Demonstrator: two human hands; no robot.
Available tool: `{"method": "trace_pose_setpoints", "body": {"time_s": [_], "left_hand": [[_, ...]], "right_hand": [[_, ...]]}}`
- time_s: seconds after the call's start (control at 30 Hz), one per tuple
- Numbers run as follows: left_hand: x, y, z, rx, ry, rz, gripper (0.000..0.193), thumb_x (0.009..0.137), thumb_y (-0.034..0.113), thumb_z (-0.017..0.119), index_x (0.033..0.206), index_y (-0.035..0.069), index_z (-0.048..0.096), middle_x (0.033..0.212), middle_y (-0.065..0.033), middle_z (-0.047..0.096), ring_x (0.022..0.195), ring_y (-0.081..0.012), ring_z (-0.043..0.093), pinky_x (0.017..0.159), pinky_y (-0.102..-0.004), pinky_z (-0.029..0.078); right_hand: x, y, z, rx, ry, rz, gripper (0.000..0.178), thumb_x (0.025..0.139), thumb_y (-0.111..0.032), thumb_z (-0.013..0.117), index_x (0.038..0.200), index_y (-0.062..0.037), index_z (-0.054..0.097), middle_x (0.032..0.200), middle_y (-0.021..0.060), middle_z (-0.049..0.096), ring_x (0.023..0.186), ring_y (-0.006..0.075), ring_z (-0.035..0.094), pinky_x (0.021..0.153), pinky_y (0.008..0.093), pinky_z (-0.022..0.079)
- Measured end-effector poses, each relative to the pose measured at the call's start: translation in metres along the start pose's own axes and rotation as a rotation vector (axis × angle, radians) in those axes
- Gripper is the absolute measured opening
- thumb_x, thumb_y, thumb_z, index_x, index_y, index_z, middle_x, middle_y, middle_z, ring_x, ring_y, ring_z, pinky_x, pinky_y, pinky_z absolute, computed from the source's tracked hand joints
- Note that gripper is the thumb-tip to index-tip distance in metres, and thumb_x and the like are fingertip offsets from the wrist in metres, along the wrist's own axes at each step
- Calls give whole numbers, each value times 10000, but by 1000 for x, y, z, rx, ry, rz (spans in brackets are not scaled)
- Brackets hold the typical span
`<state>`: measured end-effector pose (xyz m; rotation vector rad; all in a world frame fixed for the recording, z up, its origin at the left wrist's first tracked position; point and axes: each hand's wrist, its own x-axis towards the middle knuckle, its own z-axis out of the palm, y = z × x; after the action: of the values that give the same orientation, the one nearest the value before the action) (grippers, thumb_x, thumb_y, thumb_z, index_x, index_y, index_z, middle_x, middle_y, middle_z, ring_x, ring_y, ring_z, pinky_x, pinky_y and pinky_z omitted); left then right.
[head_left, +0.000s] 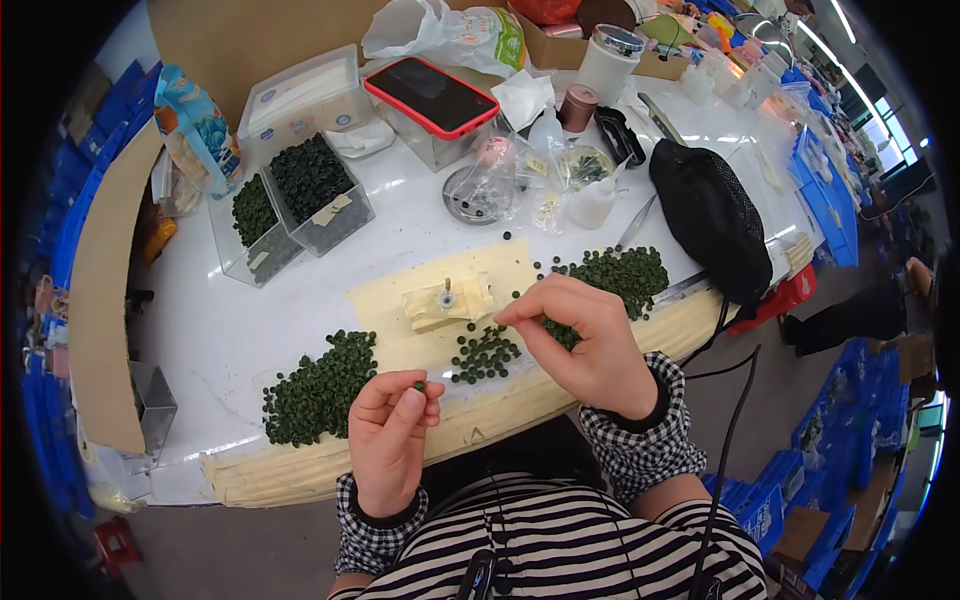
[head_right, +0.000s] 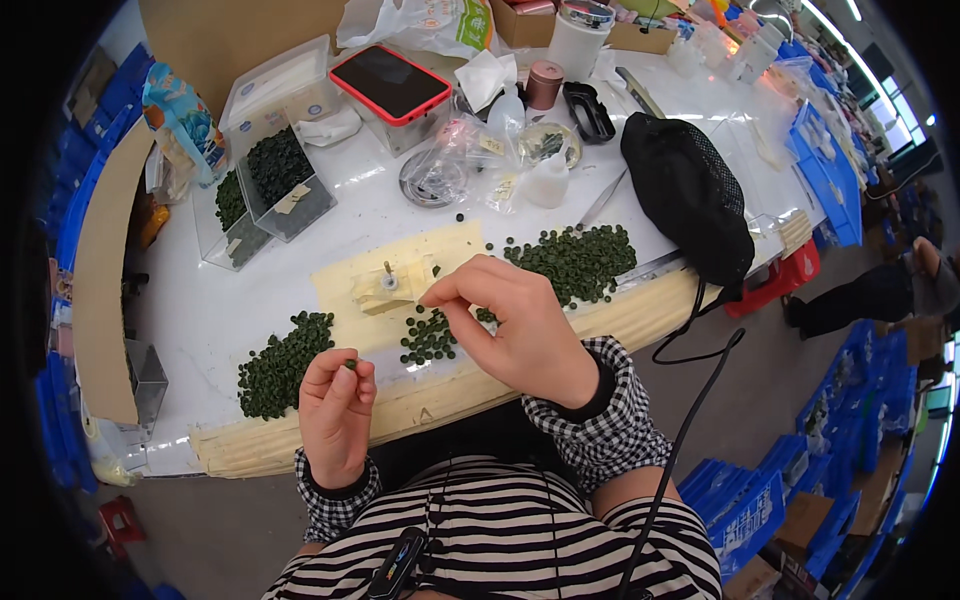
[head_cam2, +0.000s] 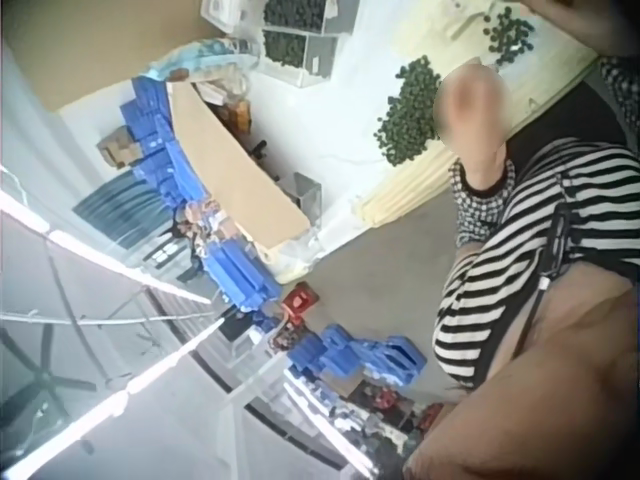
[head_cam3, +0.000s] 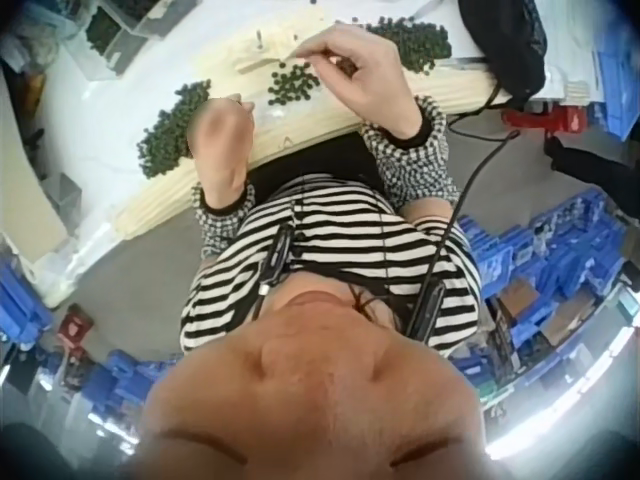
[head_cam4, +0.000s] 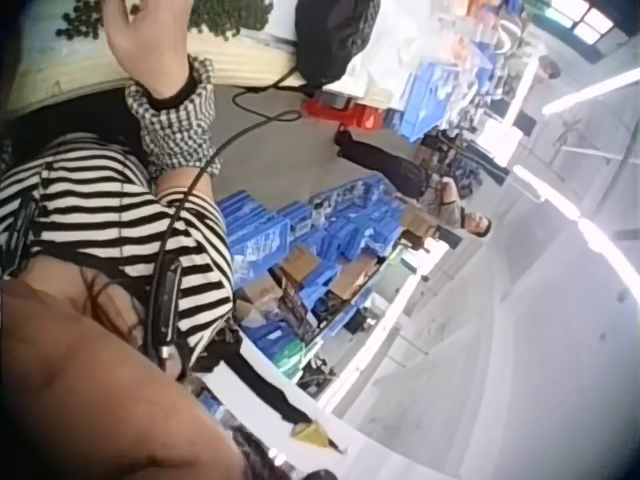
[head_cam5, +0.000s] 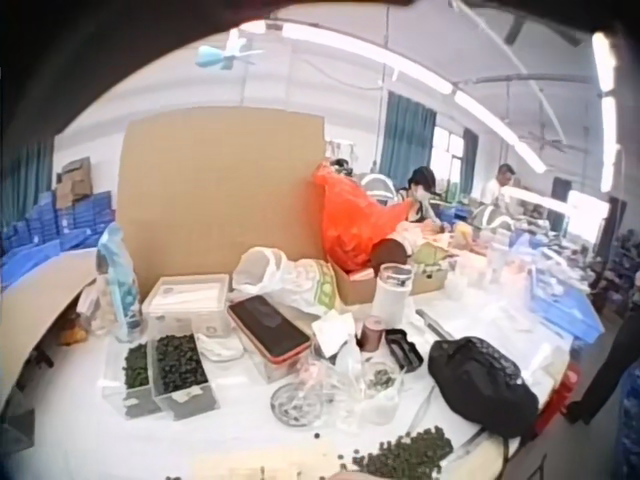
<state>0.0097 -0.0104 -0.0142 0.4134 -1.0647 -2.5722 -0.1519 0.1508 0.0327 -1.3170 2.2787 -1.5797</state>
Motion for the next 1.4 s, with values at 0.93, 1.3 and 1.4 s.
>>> {"method": "trace_pose_setpoints", "body": {"time_s": [0.93,1.3,1.4], "left_hand": [[13,-11,18,-7,-62,125,178,924,41,627,1097,7,642,1207,-153,635,1109,-193,587,943,-316,464],[14,-14,20,33,-10,144,219,934,58,619,1140,-11,654,986,-86,682,857,-143,615,792,-274,499],[14,-13,22,-1,14,134,217,897,8,656,1109,-27,677,982,-103,690,825,-140,607,768,-256,504]], "right_hand": [[-10,1,50,685,115,267,114,865,34,664,977,32,677,945,71,645,867,113,633,798,240,515],[-14,-5,56,292,171,-2,147,764,47,725,901,-4,713,870,79,655,793,170,623,698,267,493],[-14,-5,57,264,183,-19,159,756,53,726,904,-6,716,868,82,656,784,173,623,690,266,493]]}}
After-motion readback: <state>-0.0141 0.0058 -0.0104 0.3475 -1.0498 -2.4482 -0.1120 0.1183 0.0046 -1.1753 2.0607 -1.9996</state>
